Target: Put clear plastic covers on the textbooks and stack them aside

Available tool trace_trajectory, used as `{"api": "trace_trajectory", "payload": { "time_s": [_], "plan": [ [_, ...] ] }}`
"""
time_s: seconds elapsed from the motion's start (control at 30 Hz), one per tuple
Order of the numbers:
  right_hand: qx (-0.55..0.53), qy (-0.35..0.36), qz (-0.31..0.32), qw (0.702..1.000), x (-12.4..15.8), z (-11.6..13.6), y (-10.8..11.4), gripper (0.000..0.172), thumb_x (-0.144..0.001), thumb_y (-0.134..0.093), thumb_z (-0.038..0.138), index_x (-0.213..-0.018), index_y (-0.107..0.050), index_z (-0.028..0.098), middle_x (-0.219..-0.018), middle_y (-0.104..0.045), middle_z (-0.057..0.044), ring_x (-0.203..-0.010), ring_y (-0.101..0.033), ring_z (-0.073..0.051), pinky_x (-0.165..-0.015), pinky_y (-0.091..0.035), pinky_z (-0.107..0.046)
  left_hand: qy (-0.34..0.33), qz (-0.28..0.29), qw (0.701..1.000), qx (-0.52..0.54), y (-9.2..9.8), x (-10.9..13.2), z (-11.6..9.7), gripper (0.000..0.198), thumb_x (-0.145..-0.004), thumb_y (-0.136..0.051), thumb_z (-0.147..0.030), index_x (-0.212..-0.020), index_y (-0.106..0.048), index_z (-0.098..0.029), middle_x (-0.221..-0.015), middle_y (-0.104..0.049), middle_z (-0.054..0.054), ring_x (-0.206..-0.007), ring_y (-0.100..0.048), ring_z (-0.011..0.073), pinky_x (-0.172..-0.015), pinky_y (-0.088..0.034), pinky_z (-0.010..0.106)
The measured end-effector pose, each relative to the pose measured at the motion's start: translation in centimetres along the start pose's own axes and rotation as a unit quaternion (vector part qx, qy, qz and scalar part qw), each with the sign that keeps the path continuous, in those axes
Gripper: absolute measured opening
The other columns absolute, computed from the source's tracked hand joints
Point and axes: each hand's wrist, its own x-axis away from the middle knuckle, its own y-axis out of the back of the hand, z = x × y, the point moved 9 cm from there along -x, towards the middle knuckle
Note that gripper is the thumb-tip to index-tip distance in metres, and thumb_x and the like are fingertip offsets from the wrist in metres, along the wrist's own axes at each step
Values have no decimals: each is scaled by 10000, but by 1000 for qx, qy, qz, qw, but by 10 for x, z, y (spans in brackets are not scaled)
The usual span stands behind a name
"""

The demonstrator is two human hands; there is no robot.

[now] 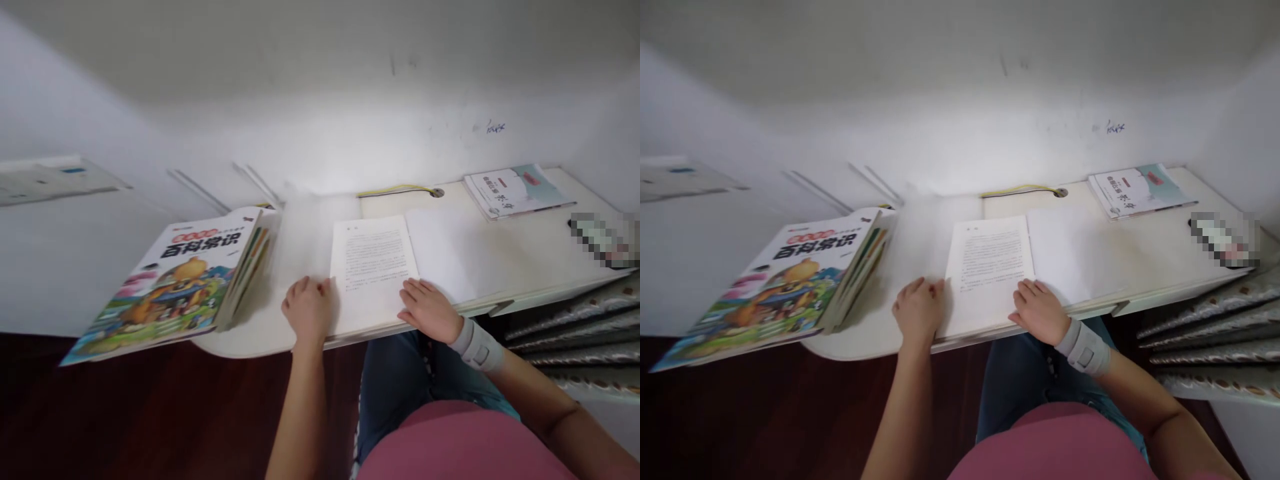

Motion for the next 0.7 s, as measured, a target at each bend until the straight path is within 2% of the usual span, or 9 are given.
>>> {"api": "trace_trajectory", "payload": {
  "time_s": [0.13,0.23,0.33,0.4,0.47,0.5,0.57,0.63,0.7],
  "plan": [
    [-9,-9,6,1000,-6,9,-4,405,-886,-555,338,-1164,-594,46,-1279,-572,-218,-1218,-512,-298,-972,-445,-411,-9,35,998,-60,8,7,-15,411,-888,-381,-364,-981,-685,-103,-1209,-620,191,-1214,-462,341,-1035,-270,578],
    [-25,-23,2,999,-8,7,-3,359,-887,-558,327,-1127,-611,66,-1267,-576,-220,-1209,-521,-303,-966,-449,-427,3,74,997,-31,13,2,-17,355,-871,-421,-354,-877,-698,-132,-1254,-594,182,-1239,-441,350,-1033,-261,610],
    [-82,-36,14,996,-11,0,-2,371,-905,-517,382,-1102,-623,85,-1229,-599,-218,-1189,-534,-317,-955,-453,-458,-29,40,998,41,42,-10,-36,298,-856,-457,-350,-755,-681,-180,-1257,-599,141,-1243,-450,322,-1034,-302,569],
    [-186,-46,22,981,-13,-10,1,468,-915,-463,465,-1166,-594,92,-1228,-601,-215,-1180,-541,-315,-971,-443,-475,-82,6,993,82,72,-18,-65,269,-845,-483,-347,-728,-668,-190,-1212,-627,123,-1205,-493,289,-1030,-344,493],
    [-340,-63,19,938,-16,-27,8,600,-904,-411,560,-1294,-507,113,-1303,-555,-202,-1213,-520,-298,-1012,-414,-478,-140,2,985,103,100,-24,-106,256,-843,-487,-342,-742,-667,-190,-1150,-654,109,-1127,-550,263,-1001,-386,438],
    [-423,-77,13,903,-18,-38,12,655,-893,-394,600,-1353,-448,137,-1352,-517,-189,-1236,-503,-285,-1034,-396,-475,-164,10,981,100,111,-26,-129,263,-849,-476,-344,-765,-669,-186,-1116,-665,106,-1094,-566,264,-979,-403,435],
    [-572,-118,-5,812,-21,-63,22,722,-870,-363,664,-1425,-344,202,-1422,-450,-157,-1258,-486,-260,-1055,-371,-475,-204,40,975,78,128,-28,-176,276,-857,-456,-328,-804,-675,-170,-1034,-675,113,-1015,-597,266,-904,-445,424],
    [-681,-170,-31,712,-24,-89,31,750,-851,-314,716,-1444,-292,257,-1434,-437,-138,-1227,-516,-244,-1040,-382,-482,-249,84,963,63,134,-25,-223,282,-861,-444,-291,-805,-680,-147,-970,-675,117,-952,-617,251,-846,-469,379],
    [-739,-202,-54,641,-25,-111,40,766,-835,-231,758,-1431,-303,284,-1394,-483,-124,-1175,-557,-236,-1004,-415,-485,-287,114,949,68,133,-17,-262,298,-877,-426,-270,-842,-682,-122,-957,-669,126,-925,-624,242,-821,-475,354]
  ]
}}
